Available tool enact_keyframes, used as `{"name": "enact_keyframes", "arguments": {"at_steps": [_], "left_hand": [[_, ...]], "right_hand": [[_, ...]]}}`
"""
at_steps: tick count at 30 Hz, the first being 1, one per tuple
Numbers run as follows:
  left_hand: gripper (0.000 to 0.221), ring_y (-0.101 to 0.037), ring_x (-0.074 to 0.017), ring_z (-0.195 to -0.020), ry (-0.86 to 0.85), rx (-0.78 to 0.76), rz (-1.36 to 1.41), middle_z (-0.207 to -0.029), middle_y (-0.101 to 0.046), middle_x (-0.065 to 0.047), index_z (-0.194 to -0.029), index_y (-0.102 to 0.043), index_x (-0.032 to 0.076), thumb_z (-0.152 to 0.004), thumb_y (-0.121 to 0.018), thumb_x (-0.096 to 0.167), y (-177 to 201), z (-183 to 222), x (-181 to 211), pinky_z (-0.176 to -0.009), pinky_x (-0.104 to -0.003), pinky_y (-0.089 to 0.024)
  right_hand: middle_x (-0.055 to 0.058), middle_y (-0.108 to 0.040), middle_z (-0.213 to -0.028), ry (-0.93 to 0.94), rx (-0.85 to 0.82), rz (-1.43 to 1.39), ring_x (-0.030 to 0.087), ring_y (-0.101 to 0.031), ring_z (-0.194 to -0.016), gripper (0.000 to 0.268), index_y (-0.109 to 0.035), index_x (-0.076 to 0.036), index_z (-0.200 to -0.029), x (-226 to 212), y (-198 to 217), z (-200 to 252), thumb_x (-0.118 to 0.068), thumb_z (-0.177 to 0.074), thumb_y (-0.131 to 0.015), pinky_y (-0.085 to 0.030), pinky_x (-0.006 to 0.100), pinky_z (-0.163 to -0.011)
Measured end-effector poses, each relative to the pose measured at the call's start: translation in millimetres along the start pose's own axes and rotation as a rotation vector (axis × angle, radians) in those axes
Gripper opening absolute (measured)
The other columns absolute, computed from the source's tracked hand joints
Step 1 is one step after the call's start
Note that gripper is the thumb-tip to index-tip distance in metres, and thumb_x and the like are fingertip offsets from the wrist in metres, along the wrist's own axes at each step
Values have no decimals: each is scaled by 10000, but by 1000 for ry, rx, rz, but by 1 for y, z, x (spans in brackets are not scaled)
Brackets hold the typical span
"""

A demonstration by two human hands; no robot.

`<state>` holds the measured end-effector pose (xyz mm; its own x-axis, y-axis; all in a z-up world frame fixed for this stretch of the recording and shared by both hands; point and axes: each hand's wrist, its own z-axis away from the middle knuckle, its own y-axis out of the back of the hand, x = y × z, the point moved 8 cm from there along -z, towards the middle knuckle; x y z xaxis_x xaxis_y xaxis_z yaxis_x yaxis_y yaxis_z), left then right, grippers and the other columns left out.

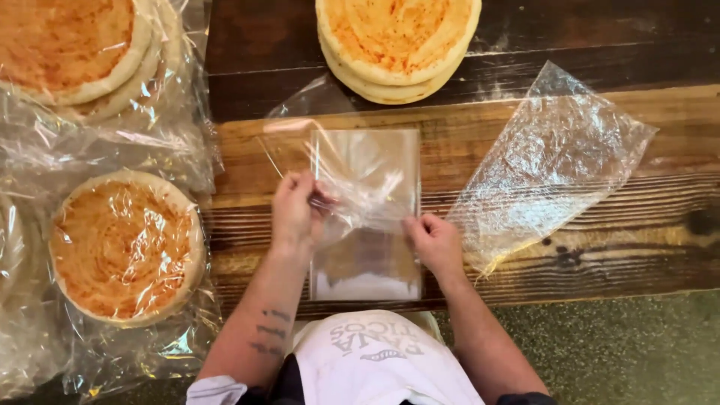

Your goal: Bagging pre-sauced pizza bases into individual plastic bags for storage or sale.

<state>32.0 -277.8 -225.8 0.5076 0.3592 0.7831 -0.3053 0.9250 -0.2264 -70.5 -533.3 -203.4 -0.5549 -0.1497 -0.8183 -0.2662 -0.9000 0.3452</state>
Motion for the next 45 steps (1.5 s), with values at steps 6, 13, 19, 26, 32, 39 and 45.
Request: {"name": "enact_keyframes", "arguments": {"at_steps": [6, 13, 19, 26, 32, 39, 45], "left_hand": [[74, -682, -129, -681, -584, -243, -528, -735, -708, -43, -884, -750, 127, -948, -720, 149, -37, 50, 80, -659, -270, -578], [255, -697, -242, -534, -1055, -63, -1737, -769, -654, -16, -1078, -563, 235, -877, -586, 81, 23, 64, 62, -481, -423, -557], [161, -609, -211, -684, -1146, 568, -1802, -789, -558, 4, -947, -588, 234, -828, -551, 131, 115, 46, 71, -588, -358, -453], [32, -590, -269, -726, -1434, -44, -1602, -730, -564, -41, -763, -634, 168, -784, -614, 154, 42, 46, 32, -724, -438, -447], [54, -609, -256, -748, -1391, -15, -1560, -737, -549, -29, -813, -634, 185, -857, -613, 209, -6, 68, 43, -739, -419, -464], [144, -654, -234, -676, -1050, -79, -1472, -737, -713, -8, -809, -667, 162, -724, -646, 48, -11, 47, 46, -690, -372, -460], [332, -696, -403, -955, -234, -285, -1268, -1065, -774, -110, -1119, -739, 195, -988, -487, 367, 8, -6, 40, -823, -515, -506]], "right_hand": [[187, -676, -1235, 1003, 126, 380, 398, -634, -1166, 536, -630, -41, -1255, -119, -17, 67, -275, -816, -828, -469, 510, -1000], [14, -536, -651, 1148, 138, 841, 261, -613, -650, 125, -539, -191, -736, -61, -75, 0, -150, -728, -656, -466, 400, -677], [90, -565, -638, 765, 96, 994, 377, -641, -656, 164, -544, -182, -763, -50, -51, -26, -242, -801, -691, -493, 491, -631], [197, -665, -919, 630, 196, 404, 380, -683, -886, 352, -663, -59, -1081, -177, 15, -127, -317, -907, -827, -519, 492, -792], [116, -703, -1017, 253, 396, 732, 349, -728, -996, 859, -549, -104, -1099, -181, 43, -307, -651, -604, -989, -557, 539, -862], [92, -756, -1151, -1, 173, -152, 240, -797, -1017, 406, -601, -86, -1133, -234, 34, -232, 87, -774, -675, -733, 309, -736], [126, -678, -1185, 671, 108, -421, 278, -733, -1117, 480, -575, -113, -1279, -246, 105, -51, -43, -820, -693, -677, 391, -927]]}}
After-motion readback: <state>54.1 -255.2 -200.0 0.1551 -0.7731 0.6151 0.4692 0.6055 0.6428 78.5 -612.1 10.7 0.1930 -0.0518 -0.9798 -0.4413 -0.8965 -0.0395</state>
